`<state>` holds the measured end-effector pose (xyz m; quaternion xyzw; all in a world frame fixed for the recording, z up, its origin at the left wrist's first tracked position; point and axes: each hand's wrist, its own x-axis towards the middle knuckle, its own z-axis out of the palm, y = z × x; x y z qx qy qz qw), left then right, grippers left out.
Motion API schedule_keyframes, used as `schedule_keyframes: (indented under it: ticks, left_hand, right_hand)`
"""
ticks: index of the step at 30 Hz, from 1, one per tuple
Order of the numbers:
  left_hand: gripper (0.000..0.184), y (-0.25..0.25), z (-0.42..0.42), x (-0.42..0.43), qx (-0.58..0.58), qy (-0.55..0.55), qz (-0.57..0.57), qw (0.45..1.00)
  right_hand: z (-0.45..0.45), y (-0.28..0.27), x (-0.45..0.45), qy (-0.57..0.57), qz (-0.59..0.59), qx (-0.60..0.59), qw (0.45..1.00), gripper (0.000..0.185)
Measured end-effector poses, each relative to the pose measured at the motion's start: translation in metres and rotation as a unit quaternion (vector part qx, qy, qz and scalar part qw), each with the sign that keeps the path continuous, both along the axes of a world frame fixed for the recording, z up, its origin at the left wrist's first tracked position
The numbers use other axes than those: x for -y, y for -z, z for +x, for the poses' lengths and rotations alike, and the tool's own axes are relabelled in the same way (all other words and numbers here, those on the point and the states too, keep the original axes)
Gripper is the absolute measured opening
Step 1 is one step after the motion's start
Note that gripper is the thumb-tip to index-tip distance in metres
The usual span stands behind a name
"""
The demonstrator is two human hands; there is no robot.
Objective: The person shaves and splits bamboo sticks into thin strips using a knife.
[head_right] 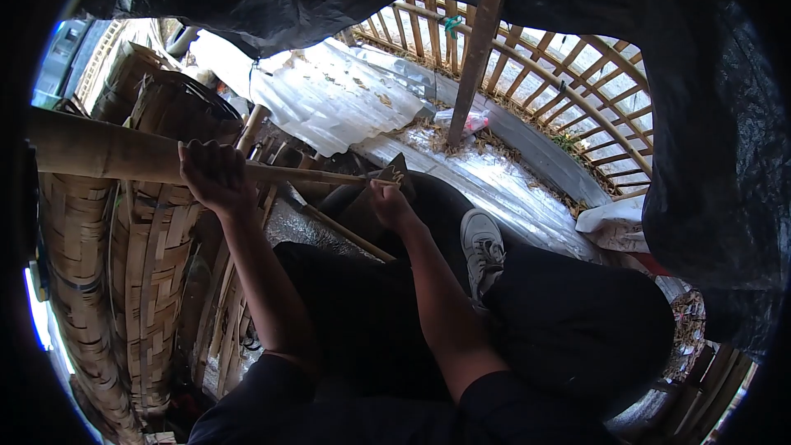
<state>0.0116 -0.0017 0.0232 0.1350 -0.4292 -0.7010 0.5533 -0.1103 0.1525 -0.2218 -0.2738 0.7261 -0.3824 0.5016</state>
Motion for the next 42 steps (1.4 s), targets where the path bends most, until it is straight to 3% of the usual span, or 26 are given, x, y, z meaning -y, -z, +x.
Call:
schedule_keyframes:
  ticks: [1, 2, 3, 4, 6, 8, 10, 11, 13, 14, 16, 22, 24, 26, 27, 30, 33, 37, 39, 42]
  left_hand:
    - [0.042, 0.002, 0.002, 0.002, -0.009, 0.002, 0.001, 1.0]
    - [0.041, 0.004, 0.003, 0.004, -0.021, 0.004, 0.0, 1.0]
    - [0.04, 0.003, 0.003, 0.003, -0.019, 0.021, -0.015, 0.999]
    - [0.04, 0.002, 0.001, 0.002, -0.015, 0.013, -0.014, 1.0]
    - [0.043, -0.002, -0.003, -0.001, 0.011, -0.003, -0.014, 1.0]
    - [0.043, -0.002, -0.004, -0.002, 0.007, -0.003, -0.016, 1.0]
    - [0.043, 0.0, -0.002, -0.001, 0.01, -0.002, -0.013, 1.0]
    - [0.043, 0.0, -0.002, 0.001, 0.006, 0.001, -0.016, 1.0]
    - [0.043, 0.003, 0.001, 0.002, 0.003, 0.005, -0.014, 1.0]
    - [0.043, 0.004, 0.002, 0.003, 0.005, 0.008, -0.018, 1.0]
    - [0.043, 0.002, -0.002, 0.003, 0.002, 0.015, -0.026, 1.0]
    - [0.043, 0.004, 0.003, 0.001, -0.001, 0.026, -0.024, 0.999]
    - [0.039, 0.007, 0.005, 0.005, -0.06, 0.092, -0.042, 0.993]
    - [0.04, 0.008, 0.006, 0.004, -0.051, 0.092, -0.04, 0.994]
    - [0.041, 0.006, 0.003, 0.004, -0.044, 0.093, -0.041, 0.994]
    - [0.041, 0.004, 0.0, 0.001, -0.033, 0.089, -0.039, 0.995]
    - [0.04, 0.008, 0.004, 0.005, -0.04, 0.085, -0.051, 0.994]
    - [0.04, 0.01, 0.009, 0.01, -0.051, 0.094, -0.044, 0.993]
    - [0.041, 0.01, 0.009, 0.01, -0.071, 0.104, -0.027, 0.992]
    - [0.041, 0.008, 0.002, 0.006, -0.057, 0.109, -0.049, 0.991]
  right_hand:
    - [0.004, 0.017, -0.012, 0.001, 0.001, 0.001, 1.0, 0.059]
    - [0.008, 0.05, -0.032, -0.015, 0.073, -0.117, 0.99, 0.06]
    - [0.008, 0.043, -0.041, -0.03, 0.143, -0.234, 0.961, 0.061]
    - [0.002, 0.037, -0.04, -0.027, 0.143, -0.236, 0.961, 0.061]
    - [-0.015, 0.021, -0.032, -0.022, 0.149, -0.1, 0.983, 0.063]
    - [-0.013, 0.011, -0.018, -0.001, 0.152, -0.095, 0.984, 0.064]
    - [-0.009, 0.003, -0.014, 0.005, 0.047, -0.044, 0.998, 0.064]
    - [-0.001, 0.025, -0.017, 0.004, 0.051, -0.041, 0.998, 0.064]
    - [0.017, 0.096, -0.027, 0.014, 0.125, -0.226, 0.966, 0.064]
    - [0.012, 0.087, -0.033, 0.015, 0.127, -0.226, 0.966, 0.064]
    - [-0.008, 0.053, -0.039, 0.043, 0.144, -0.075, 0.986, 0.064]
    - [-0.006, -0.002, -0.019, 0.053, 0.066, -0.06, 0.995, 0.062]
    - [0.001, 0.002, -0.025, 0.043, 0.043, -0.041, 0.997, 0.061]
    - [0.008, 0.034, -0.037, 0.059, 0.211, -0.157, 0.963, 0.06]
    - [0.005, 0.034, -0.039, 0.062, 0.211, -0.159, 0.963, 0.06]
    - [-0.003, 0.027, -0.034, 0.111, 0.17, -0.159, 0.966, 0.06]
    - [0.01, -0.015, -0.014, 0.092, 0.045, -0.088, 0.991, 0.063]
    - [0.015, -0.007, -0.011, 0.043, -0.006, -0.112, 0.993, 0.062]
    - [0.012, 0.0, -0.034, 0.042, 0.226, -0.147, 0.962, 0.057]
    - [-0.009, -0.009, -0.034, 0.04, 0.214, -0.122, 0.968, 0.055]
